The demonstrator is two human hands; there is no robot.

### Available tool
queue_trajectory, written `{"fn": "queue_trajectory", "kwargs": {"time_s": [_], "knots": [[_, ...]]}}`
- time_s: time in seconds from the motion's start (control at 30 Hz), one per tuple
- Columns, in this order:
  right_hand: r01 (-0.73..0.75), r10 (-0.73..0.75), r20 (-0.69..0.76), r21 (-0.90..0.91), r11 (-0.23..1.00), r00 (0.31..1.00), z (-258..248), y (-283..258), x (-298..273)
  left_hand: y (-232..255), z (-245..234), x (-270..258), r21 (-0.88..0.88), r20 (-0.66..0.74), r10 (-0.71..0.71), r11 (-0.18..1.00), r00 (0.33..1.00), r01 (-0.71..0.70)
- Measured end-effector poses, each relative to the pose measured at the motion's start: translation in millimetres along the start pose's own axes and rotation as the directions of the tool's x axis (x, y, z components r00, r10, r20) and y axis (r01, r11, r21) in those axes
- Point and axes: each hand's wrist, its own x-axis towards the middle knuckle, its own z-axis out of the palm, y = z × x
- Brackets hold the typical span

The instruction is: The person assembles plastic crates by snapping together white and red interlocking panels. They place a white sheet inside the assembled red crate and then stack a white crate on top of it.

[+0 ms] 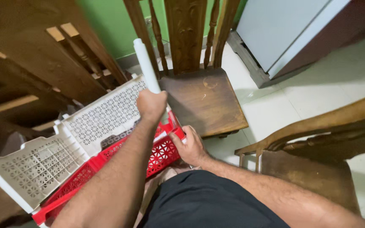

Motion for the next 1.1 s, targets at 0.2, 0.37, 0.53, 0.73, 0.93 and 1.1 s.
{"fn": "queue_trajectory", "kwargs": {"time_s": [0.2, 0.37, 0.53, 0.73, 0.93, 1.1], "knots": [[0.203, -0.203, 0.108, 0.007, 0.979, 0.973, -7, 2, 21, 36, -10, -40, 0.063, -0.052, 0.108, 0.993, 0.993, -0.105], [0.298, -0.284, 0.148, -0.084, 0.951, 0.947, -9, -8, 32, 46, -25, -51, 0.083, -0.125, 0.167, 0.984, 0.978, -0.157], [0.082, -0.078, 0.184, -0.012, 0.997, 0.980, -19, -12, 24, 49, -16, -76, 0.100, -0.140, 0.191, 0.979, 0.971, -0.178], [-0.114, 0.131, 0.202, -0.098, 0.989, 0.971, -29, -4, 35, 41, 3, -79, -0.029, -0.078, 0.081, 0.996, 0.994, -0.083], [-0.107, 0.116, 0.148, -0.068, 0.992, 0.982, -24, 6, 43, -4, 8, -52, -0.104, 0.141, -0.018, 0.994, 0.990, 0.033], [-0.239, 0.257, 0.167, -0.123, 0.963, 0.952, -21, 15, 50, -17, 26, -40, -0.262, 0.290, -0.073, 0.953, 0.954, 0.153]]}}
